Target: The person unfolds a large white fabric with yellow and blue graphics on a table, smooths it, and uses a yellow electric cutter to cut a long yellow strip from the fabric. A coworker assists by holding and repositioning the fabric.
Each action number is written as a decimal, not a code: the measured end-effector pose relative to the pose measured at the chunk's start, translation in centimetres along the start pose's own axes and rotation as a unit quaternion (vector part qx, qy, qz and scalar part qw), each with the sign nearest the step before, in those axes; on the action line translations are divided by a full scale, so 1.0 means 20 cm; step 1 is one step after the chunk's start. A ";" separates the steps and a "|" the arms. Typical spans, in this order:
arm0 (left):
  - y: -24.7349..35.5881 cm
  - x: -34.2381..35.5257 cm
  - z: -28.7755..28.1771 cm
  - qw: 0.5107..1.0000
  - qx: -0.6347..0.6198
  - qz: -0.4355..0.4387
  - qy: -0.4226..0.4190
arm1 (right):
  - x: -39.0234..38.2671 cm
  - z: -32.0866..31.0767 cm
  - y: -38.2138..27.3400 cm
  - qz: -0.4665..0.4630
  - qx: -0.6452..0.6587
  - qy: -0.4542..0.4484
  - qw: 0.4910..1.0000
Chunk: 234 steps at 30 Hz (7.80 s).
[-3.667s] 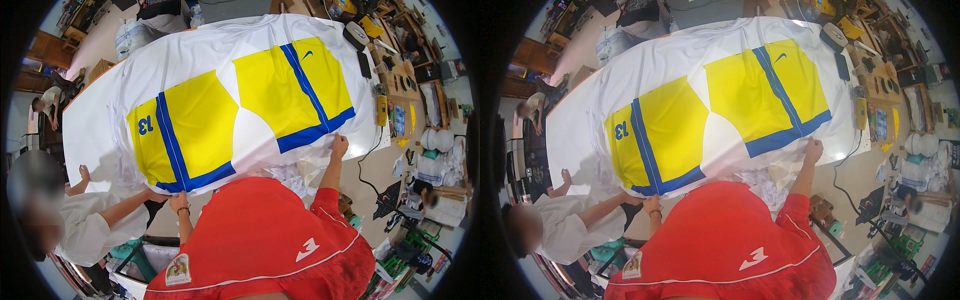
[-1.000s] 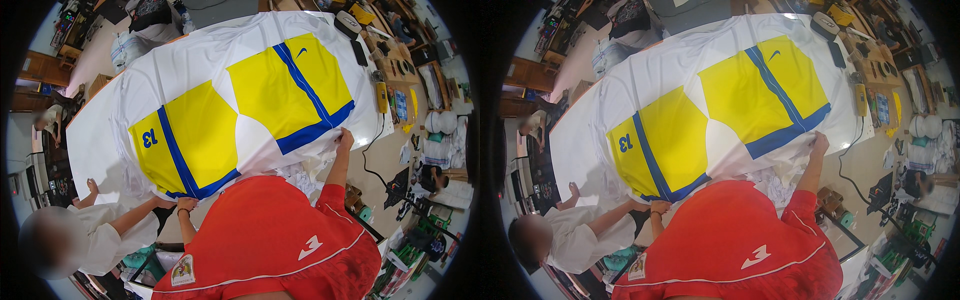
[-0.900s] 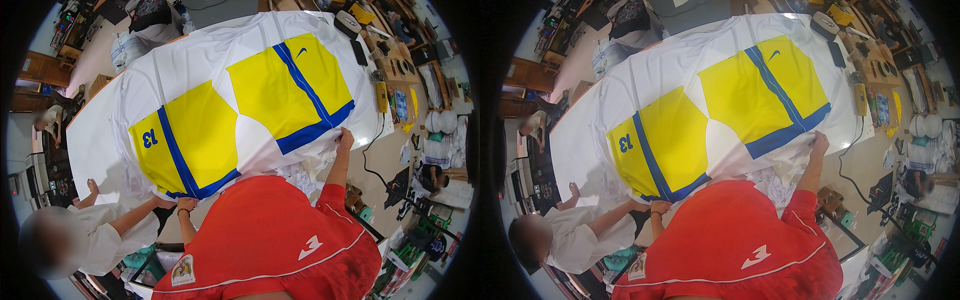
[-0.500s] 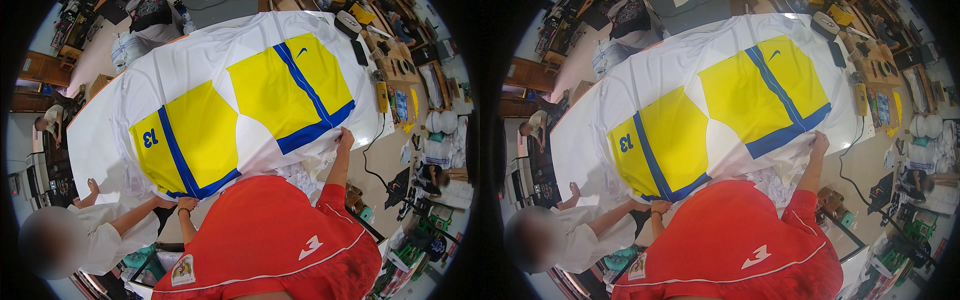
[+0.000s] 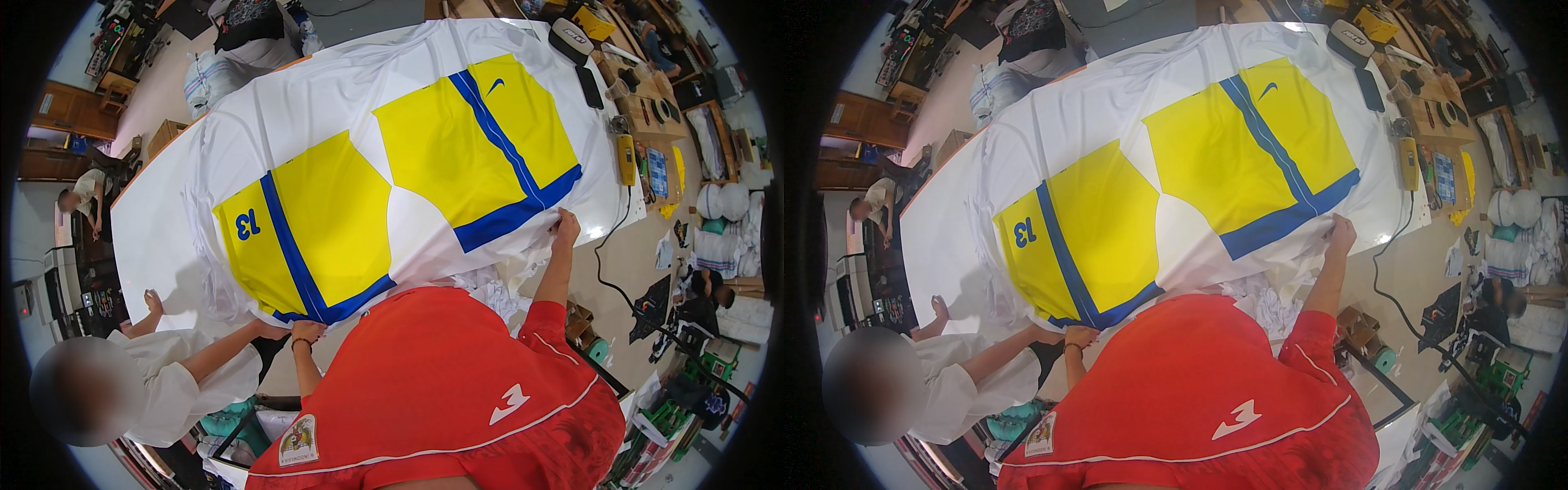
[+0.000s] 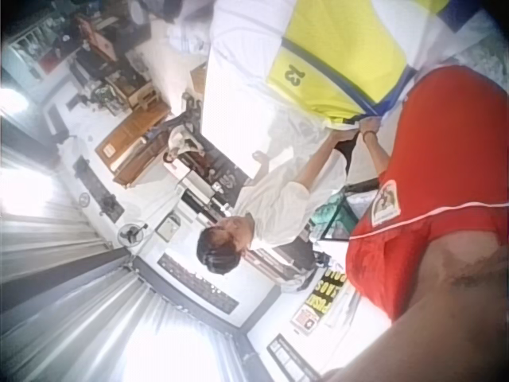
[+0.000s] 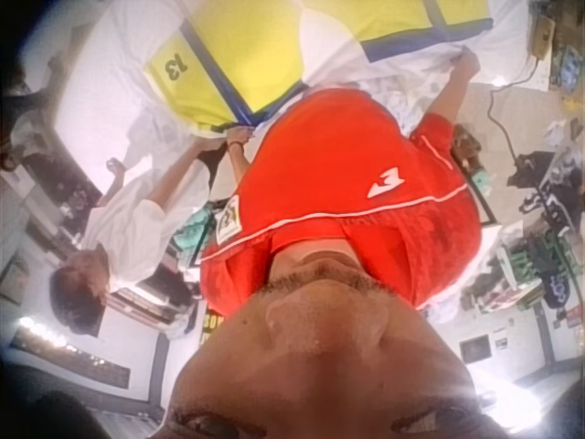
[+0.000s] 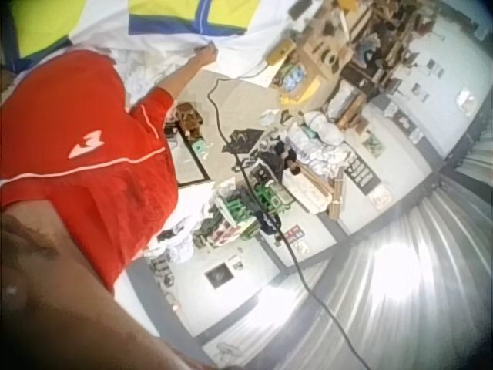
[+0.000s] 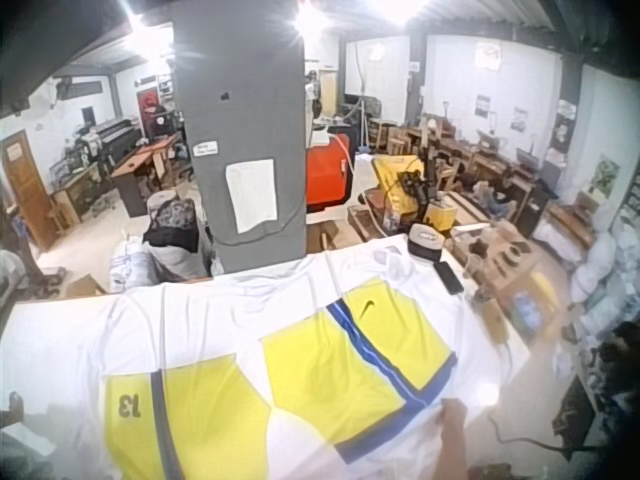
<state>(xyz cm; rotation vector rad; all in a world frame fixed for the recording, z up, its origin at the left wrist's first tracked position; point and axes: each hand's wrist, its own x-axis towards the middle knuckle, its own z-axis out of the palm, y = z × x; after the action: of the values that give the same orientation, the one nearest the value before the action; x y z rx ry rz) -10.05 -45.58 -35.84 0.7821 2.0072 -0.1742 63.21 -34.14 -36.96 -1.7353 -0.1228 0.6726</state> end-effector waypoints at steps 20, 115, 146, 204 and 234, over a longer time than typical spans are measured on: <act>0.01 0.01 0.01 0.999 0.018 -0.015 0.022 | 0.00 -0.01 0.02 -0.006 -0.003 -0.007 1.000; -0.10 0.08 0.06 0.995 0.081 0.051 0.038 | 0.10 0.02 0.08 -0.016 -0.042 -0.022 0.999; -0.14 0.21 0.07 0.995 0.095 0.027 0.032 | 0.01 0.01 0.00 0.002 -0.059 -0.004 0.998; -0.04 0.19 0.06 0.992 0.108 0.053 0.039 | 0.06 -0.07 0.04 -0.007 -0.030 -0.002 1.000; -0.11 0.01 0.02 0.985 -0.151 0.081 -0.002 | -0.01 0.00 -0.01 0.021 0.007 0.019 1.000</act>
<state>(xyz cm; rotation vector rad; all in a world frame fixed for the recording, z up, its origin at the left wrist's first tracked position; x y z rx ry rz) -11.23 -47.41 -36.58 0.7427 1.8978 0.2182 63.03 -34.21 -36.73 -1.7407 -0.0543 0.6694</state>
